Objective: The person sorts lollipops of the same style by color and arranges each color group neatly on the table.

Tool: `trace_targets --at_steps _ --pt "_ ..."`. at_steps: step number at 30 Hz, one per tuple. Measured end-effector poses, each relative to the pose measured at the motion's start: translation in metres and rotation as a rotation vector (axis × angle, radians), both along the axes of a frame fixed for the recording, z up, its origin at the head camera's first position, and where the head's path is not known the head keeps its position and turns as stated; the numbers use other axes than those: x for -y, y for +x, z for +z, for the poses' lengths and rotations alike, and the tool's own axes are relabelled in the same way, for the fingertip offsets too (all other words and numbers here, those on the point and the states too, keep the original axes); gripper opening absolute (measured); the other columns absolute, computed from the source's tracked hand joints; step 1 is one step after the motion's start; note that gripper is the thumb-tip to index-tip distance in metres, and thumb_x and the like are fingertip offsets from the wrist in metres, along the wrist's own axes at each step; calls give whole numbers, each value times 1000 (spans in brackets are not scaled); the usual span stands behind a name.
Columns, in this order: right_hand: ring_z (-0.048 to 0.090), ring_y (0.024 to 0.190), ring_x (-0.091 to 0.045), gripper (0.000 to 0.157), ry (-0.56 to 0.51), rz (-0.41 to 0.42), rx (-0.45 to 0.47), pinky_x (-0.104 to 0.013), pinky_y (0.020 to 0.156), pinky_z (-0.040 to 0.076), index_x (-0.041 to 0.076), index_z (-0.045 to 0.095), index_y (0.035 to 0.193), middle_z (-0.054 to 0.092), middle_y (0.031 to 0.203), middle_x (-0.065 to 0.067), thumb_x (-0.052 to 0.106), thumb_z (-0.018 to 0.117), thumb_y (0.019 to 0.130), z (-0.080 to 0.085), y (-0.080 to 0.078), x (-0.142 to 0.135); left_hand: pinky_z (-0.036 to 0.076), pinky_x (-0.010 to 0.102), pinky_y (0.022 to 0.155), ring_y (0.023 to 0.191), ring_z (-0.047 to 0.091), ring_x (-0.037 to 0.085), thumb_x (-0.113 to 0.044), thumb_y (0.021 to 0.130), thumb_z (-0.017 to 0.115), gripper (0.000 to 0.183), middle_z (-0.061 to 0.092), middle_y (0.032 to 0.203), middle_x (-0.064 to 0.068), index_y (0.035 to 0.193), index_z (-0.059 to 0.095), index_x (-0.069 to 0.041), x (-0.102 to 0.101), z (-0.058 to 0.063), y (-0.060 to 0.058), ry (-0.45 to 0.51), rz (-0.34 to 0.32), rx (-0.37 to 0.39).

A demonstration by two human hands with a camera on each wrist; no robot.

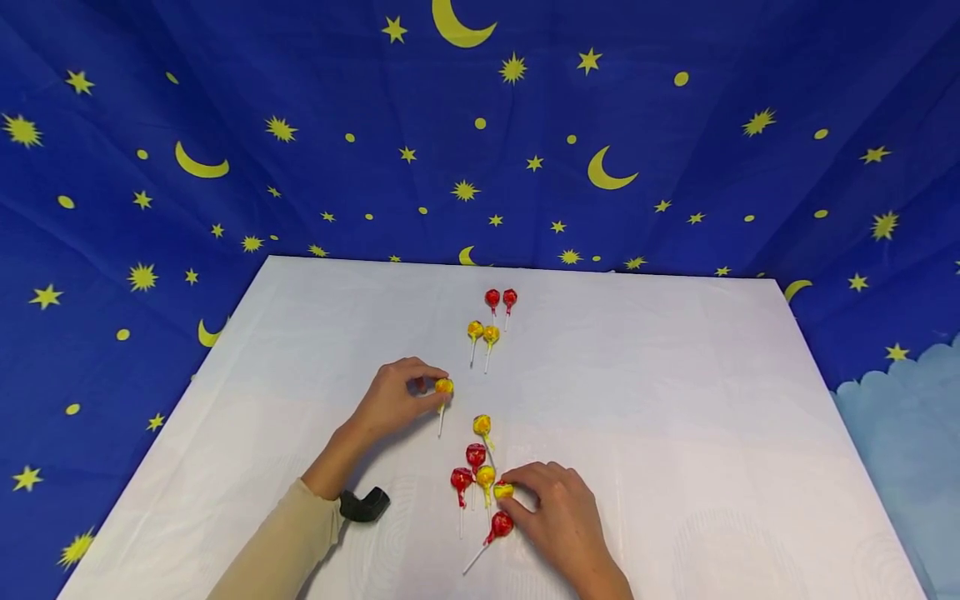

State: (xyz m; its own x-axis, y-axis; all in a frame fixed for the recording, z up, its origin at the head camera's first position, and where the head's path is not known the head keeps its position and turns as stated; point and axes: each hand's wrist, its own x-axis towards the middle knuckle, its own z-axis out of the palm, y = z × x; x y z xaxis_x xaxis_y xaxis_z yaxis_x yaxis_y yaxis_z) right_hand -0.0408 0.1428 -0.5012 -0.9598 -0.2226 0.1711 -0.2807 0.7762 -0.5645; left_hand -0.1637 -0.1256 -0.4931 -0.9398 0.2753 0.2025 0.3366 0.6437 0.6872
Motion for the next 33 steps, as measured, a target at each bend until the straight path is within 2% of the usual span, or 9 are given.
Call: trace_targets --at_steps 8,21,28,33 --pt "38 59 2 24 -11 7 -19 -26 62 37 34 74 88 54 73 28 36 87 68 -1 0 -1 44 32 68 75 57 14 -30 78 80 25 65 85 -7 100 76 -20 2 5 -14 -26 12 1" --pt "38 59 2 22 -17 7 -17 -25 61 36 35 74 88 53 72 28 36 87 69 0 -1 0 43 33 69 77 56 17 -29 80 79 27 66 89 -3 104 76 -17 6 14 -44 -66 17 -12" --pt "39 59 1 22 -15 6 0 -26 62 36 36 74 88 54 72 27 37 86 70 1 -1 0 43 32 69 77 53 15 -30 80 78 28 66 90 -4 105 76 -17 4 14 -52 -109 26 2" --pt "39 59 1 22 -20 5 -8 -25 61 37 35 74 88 55 73 27 35 86 69 1 -1 0 43 32 69 77 53 14 -31 80 78 28 66 90 -4 105 76 -17 0 15 -58 -105 36 1"
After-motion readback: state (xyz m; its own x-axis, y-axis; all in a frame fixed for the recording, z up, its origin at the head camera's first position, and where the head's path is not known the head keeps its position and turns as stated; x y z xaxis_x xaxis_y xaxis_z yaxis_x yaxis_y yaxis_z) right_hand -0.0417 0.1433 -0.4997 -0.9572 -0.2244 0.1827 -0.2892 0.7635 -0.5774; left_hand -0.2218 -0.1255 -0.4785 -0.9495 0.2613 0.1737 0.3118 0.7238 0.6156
